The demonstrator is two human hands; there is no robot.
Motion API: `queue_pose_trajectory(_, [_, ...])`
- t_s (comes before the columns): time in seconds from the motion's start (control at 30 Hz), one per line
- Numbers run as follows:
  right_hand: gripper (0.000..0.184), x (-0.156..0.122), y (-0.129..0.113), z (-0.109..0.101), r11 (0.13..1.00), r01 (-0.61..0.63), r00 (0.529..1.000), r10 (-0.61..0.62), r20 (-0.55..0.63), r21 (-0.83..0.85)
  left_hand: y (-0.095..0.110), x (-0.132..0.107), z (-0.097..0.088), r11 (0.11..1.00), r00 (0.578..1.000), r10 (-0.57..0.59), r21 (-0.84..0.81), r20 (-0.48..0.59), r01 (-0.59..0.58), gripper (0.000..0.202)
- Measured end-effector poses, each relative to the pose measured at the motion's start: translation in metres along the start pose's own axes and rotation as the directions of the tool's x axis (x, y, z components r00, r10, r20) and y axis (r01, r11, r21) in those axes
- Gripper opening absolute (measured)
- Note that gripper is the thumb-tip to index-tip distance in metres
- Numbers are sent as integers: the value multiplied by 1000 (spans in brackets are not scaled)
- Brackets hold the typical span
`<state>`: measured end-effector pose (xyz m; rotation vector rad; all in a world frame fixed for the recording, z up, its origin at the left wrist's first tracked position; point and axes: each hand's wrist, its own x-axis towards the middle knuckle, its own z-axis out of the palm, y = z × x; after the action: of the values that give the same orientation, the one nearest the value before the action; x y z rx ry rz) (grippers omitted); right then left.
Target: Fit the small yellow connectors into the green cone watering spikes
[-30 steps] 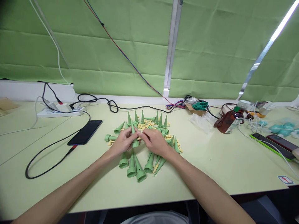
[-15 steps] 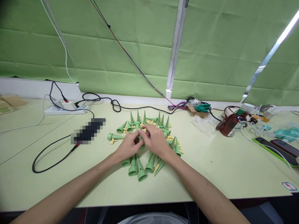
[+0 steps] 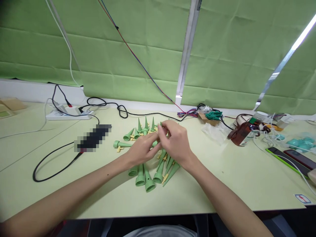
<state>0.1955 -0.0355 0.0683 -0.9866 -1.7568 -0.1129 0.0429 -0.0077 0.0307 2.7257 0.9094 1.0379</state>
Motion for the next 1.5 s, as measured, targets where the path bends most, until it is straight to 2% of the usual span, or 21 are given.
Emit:
queue_pose_trajectory(0.2, [19, 22, 16, -25, 988, -2, 999, -4, -40, -154, 8, 36, 36, 987, 989, 143, 85, -47, -139, 41])
queue_pose_trajectory(0.27, [20, 27, 21, -34, 978, -7, 1000, 3, -19, -210, 13, 45, 48, 981, 982, 182, 84, -48, -177, 46])
queue_pose_trajectory(0.4, [25, 36, 28, -50, 956, -30, 997, 50, 62, -292, 25, 55, 67, 981, 978, 181, 82, -101, -173, 46])
queue_pose_trajectory(0.57, [26, 42, 33, -62, 938, -64, 988, 107, 108, -340, 37, 56, 76, 984, 981, 171, 60, -94, -166, 45])
queue_pose_trajectory(0.77, [26, 46, 37, -67, 926, -126, 977, 177, 115, -356, 39, 53, 77, 992, 986, 125, 14, -109, -124, 42])
queue_pose_trajectory(0.93, [27, 61, 53, -75, 919, -208, 973, 228, 23, -334, 42, 50, 83, 989, 985, 147, 3, -91, -147, 40])
queue_pose_trajectory(1.07, [20, 83, 89, -72, 916, -261, 959, 212, -186, -304, 46, 48, 92, 957, 959, 285, 49, -3, -284, 41])
queue_pose_trajectory(1.17, [22, 91, 112, -58, 887, -306, 945, 240, -222, -347, 47, 47, 95, 925, 926, 372, 49, 69, -376, 42])
queue_pose_trajectory(1.23, [21, 88, 119, -45, 886, -295, 948, 317, 3, -357, 47, 47, 95, 913, 910, 402, 36, 99, -407, 42])
queue_pose_trajectory(1.27, [23, 85, 120, -38, 882, -294, 948, 319, 7, -369, 46, 46, 95, 911, 908, 406, 28, 107, -410, 41])
queue_pose_trajectory(1.33, [24, 77, 119, -27, 874, -306, 901, 394, 182, -377, 46, 46, 94, 913, 907, 405, 10, 114, -408, 39])
queue_pose_trajectory(1.4, [21, 70, 117, -20, 870, -314, 835, 444, 326, -380, 45, 46, 94, 915, 908, 401, -6, 120, -403, 37])
queue_pose_trajectory(1.47, [17, 67, 114, -16, 870, -296, 792, 454, 408, -395, 45, 46, 94, 914, 907, 403, -18, 125, -404, 34])
queue_pose_trajectory(1.5, [15, 68, 112, -15, 873, -267, 796, 439, 417, -409, 45, 46, 95, 914, 906, 404, -22, 128, -405, 34])
